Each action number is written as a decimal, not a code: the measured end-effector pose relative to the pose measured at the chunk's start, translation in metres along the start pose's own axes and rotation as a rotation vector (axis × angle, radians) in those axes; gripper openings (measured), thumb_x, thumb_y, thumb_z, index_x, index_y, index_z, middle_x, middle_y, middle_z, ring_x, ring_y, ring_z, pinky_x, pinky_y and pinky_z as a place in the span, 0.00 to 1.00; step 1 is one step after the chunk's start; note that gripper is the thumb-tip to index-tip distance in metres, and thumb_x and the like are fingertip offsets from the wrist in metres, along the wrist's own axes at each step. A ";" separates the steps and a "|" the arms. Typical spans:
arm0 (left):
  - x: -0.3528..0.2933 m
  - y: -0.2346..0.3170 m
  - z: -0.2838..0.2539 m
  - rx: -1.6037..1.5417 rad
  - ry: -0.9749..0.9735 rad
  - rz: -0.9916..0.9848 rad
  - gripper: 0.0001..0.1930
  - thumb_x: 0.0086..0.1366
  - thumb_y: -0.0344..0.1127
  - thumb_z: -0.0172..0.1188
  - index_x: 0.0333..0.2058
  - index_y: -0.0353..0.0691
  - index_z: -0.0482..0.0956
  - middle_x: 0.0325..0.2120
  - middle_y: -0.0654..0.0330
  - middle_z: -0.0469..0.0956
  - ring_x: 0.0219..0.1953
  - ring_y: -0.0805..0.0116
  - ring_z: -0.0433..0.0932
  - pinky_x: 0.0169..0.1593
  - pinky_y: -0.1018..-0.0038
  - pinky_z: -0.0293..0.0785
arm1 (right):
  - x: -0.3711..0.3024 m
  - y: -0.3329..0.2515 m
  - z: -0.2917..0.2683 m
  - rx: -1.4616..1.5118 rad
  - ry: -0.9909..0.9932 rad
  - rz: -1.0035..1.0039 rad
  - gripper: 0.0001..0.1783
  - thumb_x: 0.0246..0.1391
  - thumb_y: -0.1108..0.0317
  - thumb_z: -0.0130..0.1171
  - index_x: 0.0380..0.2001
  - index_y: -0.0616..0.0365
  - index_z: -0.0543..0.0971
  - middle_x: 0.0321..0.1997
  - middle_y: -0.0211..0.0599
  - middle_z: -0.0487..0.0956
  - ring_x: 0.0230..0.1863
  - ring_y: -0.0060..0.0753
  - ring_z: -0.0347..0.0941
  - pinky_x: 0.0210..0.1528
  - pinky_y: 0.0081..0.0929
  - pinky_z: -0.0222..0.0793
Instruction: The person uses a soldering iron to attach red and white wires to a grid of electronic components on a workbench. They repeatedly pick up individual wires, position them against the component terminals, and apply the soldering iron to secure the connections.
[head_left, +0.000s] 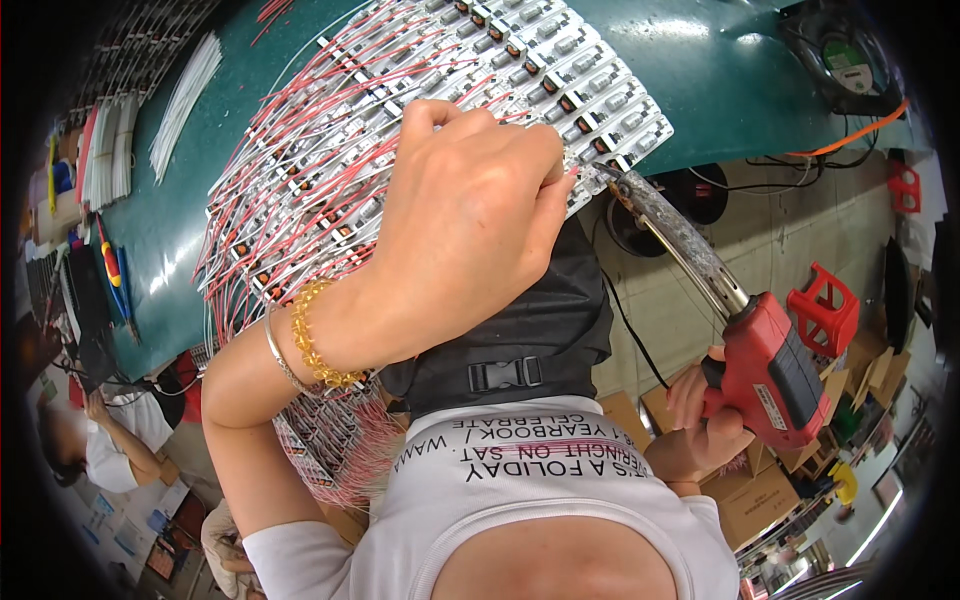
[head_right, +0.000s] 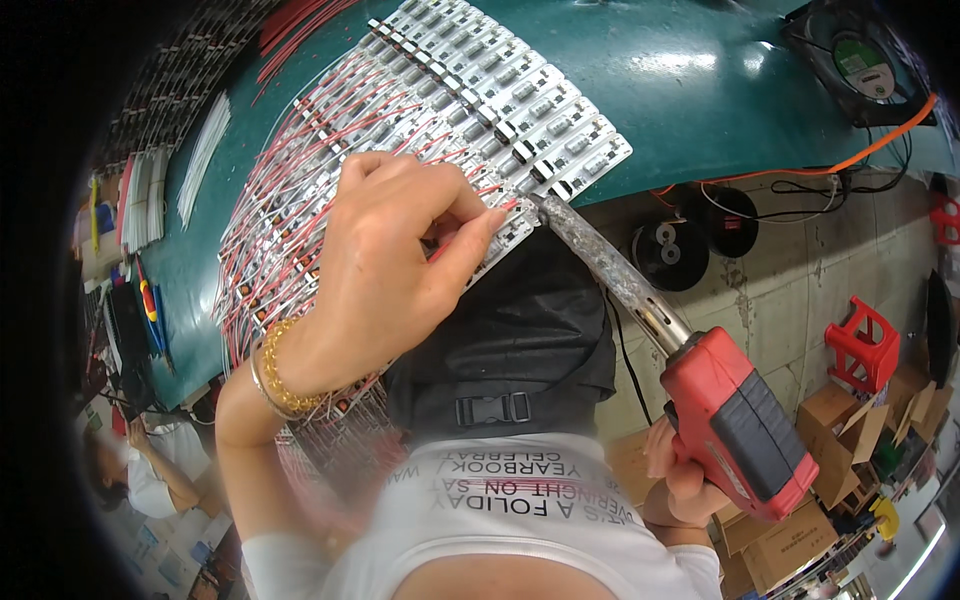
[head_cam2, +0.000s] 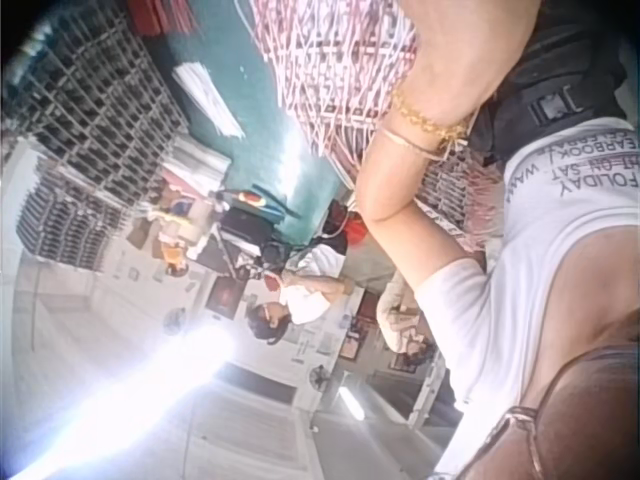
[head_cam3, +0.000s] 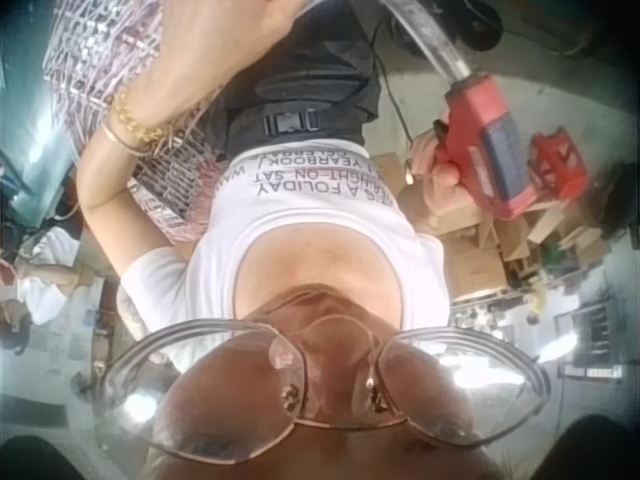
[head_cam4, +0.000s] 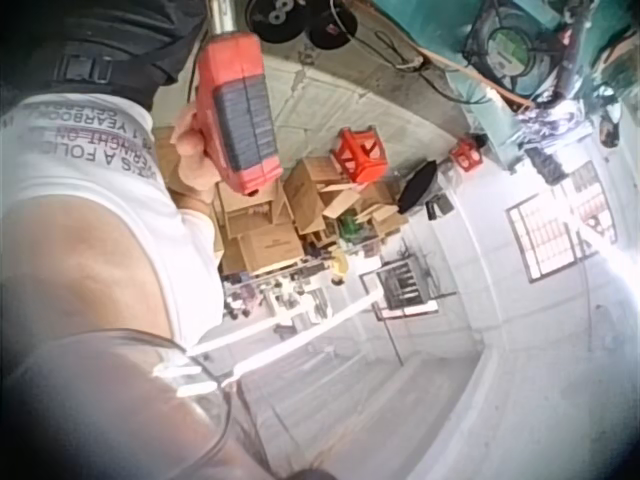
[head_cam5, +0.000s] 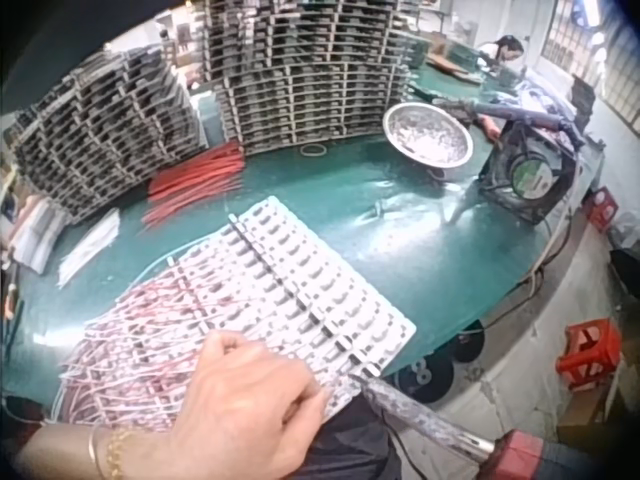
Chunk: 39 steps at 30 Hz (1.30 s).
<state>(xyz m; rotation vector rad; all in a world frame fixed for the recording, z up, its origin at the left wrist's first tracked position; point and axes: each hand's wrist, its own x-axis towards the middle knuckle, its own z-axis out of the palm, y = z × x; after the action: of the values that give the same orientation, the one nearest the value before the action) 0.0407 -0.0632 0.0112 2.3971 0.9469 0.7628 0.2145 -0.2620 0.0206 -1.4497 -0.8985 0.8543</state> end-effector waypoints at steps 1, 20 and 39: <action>0.000 0.000 0.000 -0.001 -0.004 0.000 0.10 0.52 0.29 0.63 0.16 0.40 0.71 0.12 0.66 0.67 0.18 0.68 0.65 0.36 0.71 0.59 | 0.000 0.001 0.000 -0.003 -0.006 0.000 0.43 0.49 0.39 0.53 0.47 0.76 0.64 0.08 0.25 0.63 0.07 0.20 0.58 0.14 0.19 0.59; 0.000 -0.001 0.001 -0.002 0.005 0.008 0.10 0.51 0.29 0.63 0.16 0.40 0.71 0.12 0.66 0.66 0.18 0.68 0.65 0.35 0.71 0.59 | -0.002 0.003 0.000 -0.016 -0.002 -0.058 0.43 0.51 0.42 0.54 0.49 0.78 0.63 0.08 0.25 0.64 0.07 0.18 0.58 0.13 0.18 0.59; -0.001 -0.001 0.002 0.025 0.020 0.021 0.11 0.52 0.30 0.63 0.16 0.40 0.70 0.11 0.65 0.66 0.18 0.67 0.65 0.34 0.71 0.58 | -0.006 0.004 0.005 -0.070 -0.008 -0.064 0.39 0.52 0.43 0.55 0.46 0.75 0.64 0.09 0.26 0.64 0.08 0.19 0.59 0.14 0.18 0.59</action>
<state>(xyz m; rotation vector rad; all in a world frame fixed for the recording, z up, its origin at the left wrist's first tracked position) 0.0409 -0.0636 0.0083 2.4289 0.9466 0.7885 0.2075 -0.2653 0.0167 -1.4704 -0.9840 0.7881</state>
